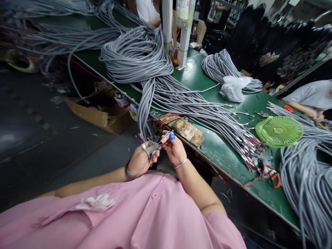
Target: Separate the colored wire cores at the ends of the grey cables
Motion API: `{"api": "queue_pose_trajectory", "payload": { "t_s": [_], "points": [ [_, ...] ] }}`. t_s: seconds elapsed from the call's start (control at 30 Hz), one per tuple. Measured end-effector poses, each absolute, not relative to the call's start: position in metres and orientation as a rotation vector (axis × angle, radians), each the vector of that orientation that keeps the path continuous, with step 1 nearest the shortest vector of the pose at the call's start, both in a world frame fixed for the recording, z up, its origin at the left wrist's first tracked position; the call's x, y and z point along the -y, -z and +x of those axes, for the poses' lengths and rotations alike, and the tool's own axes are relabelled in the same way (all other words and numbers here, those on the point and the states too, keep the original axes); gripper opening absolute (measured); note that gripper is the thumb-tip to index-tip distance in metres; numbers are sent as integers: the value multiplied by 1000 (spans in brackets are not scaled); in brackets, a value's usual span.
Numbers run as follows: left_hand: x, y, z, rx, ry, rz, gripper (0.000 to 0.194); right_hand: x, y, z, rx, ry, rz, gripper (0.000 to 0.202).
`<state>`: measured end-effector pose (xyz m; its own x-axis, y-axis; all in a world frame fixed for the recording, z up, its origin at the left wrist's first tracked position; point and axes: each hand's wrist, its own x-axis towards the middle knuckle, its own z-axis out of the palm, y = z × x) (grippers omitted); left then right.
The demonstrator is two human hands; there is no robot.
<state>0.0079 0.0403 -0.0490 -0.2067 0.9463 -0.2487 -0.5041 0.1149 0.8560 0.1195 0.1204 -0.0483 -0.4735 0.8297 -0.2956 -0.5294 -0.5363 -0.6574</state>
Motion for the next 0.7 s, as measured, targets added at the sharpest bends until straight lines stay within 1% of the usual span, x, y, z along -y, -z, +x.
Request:
{"api": "queue_pose_trajectory", "payload": {
  "t_s": [0.23, 0.37, 0.43, 0.53, 0.6, 0.7],
  "points": [
    [-39, 53, 9, -1105, -1409, 543, 21, -120, 49, 118, 638, -2070, -745, 33],
    [-35, 53, 7, -1111, -1401, 590, 20, -116, 53, 127, 735, -2156, -765, 47],
    [-32, 54, 6, -1123, -1410, 605, 21, -112, 54, 133, 840, -2217, -778, 50],
    [-30, 57, 4, -1134, -1401, 650, 21, -104, 55, 139, 994, -2187, -819, 37],
    [-28, 59, 3, -1141, -1365, 694, 21, -98, 55, 139, 1067, -2060, -861, 28],
    [-27, 59, 2, -1149, -1249, 782, 16, -91, 53, 137, 1156, -1904, -887, 22]
  ]
}}
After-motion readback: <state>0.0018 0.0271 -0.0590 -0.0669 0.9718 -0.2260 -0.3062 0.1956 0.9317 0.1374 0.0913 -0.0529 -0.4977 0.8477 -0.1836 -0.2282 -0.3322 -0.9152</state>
